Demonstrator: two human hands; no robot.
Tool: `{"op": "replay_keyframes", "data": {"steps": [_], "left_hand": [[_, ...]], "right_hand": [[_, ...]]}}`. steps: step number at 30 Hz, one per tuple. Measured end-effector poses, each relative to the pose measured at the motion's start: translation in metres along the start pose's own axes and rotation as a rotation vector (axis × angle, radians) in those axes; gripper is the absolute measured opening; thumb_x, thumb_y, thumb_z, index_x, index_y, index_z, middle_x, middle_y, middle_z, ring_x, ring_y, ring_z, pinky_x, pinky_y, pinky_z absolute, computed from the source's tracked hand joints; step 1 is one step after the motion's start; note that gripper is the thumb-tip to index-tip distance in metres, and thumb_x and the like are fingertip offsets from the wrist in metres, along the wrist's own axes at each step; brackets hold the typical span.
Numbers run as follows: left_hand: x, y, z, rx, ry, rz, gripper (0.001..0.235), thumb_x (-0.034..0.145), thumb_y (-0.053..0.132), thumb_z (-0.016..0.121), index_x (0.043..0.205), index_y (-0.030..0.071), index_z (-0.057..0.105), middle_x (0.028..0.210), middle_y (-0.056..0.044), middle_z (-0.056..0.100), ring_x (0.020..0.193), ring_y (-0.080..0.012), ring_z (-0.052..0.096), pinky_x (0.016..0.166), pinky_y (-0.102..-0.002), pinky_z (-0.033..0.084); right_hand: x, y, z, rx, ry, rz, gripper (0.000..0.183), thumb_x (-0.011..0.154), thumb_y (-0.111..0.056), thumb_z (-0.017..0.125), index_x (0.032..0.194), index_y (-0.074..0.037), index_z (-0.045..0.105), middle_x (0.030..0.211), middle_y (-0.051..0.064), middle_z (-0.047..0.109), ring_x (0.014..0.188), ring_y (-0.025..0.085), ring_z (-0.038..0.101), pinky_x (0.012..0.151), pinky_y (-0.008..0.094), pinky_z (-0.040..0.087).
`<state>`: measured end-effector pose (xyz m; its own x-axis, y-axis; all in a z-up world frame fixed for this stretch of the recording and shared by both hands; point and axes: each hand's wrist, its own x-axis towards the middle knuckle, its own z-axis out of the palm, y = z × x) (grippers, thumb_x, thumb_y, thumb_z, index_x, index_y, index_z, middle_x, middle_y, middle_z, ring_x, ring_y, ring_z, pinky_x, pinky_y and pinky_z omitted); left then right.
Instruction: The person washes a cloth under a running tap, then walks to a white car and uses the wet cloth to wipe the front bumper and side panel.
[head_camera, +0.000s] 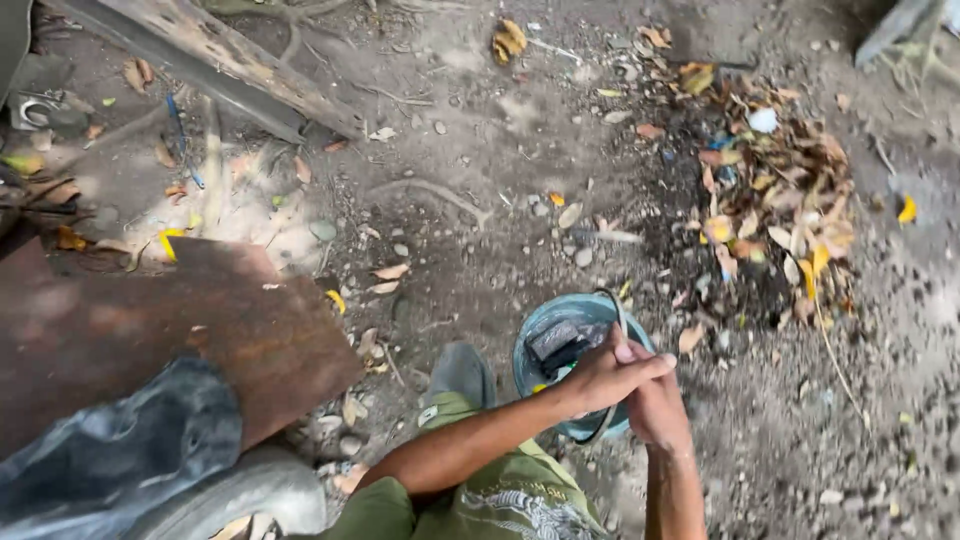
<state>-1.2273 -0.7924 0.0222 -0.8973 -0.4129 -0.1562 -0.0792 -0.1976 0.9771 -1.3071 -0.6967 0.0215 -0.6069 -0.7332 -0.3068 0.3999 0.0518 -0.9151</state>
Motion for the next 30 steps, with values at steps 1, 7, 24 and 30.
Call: {"op": "replay_keyframes", "data": {"steps": [1,7,24,30], "left_hand": [[0.036,0.003,-0.013,-0.013,0.009,-0.014,0.054,0.095,0.051,0.066,0.099,-0.002,0.073,0.096,-0.016,0.073,0.092,-0.024,0.07,0.084,-0.037,0.055],[0.266,0.027,-0.131,-0.184,-0.107,0.003,0.054,0.095,0.055,0.06,0.111,0.005,0.073,0.106,-0.016,0.071,0.101,-0.0267,0.07,0.086,-0.043,0.059],[0.907,0.161,-0.559,-0.073,0.265,0.207,0.049,0.098,0.05,0.063,0.104,0.002,0.07,0.103,-0.017,0.07,0.098,-0.0245,0.068,0.088,-0.039,0.055],[1.095,0.229,-0.733,-0.1,0.414,0.109,0.052,0.092,0.048,0.066,0.108,0.0,0.055,0.098,-0.016,0.072,0.093,-0.0253,0.071,0.081,-0.038,0.057]], "right_hand": [[0.039,-0.01,-0.008,-0.007,-0.002,0.02,0.041,0.097,-0.019,0.062,0.133,0.001,0.058,0.116,0.007,0.069,0.105,0.013,0.065,0.093,0.028,0.052],[0.306,-0.041,-0.025,-0.223,-0.167,0.037,0.04,0.107,-0.021,0.057,0.134,0.008,0.066,0.103,0.015,0.069,0.087,0.019,0.064,0.077,0.03,0.055],[1.086,-0.198,0.149,-0.34,-0.322,-0.073,0.054,0.1,-0.029,0.063,0.141,0.007,0.057,0.128,0.012,0.067,0.115,0.018,0.063,0.1,0.029,0.05],[1.324,-0.265,0.266,-0.242,-0.348,0.082,0.049,0.102,-0.028,0.06,0.14,0.004,0.059,0.117,0.01,0.069,0.102,0.018,0.063,0.087,0.029,0.051]]}}
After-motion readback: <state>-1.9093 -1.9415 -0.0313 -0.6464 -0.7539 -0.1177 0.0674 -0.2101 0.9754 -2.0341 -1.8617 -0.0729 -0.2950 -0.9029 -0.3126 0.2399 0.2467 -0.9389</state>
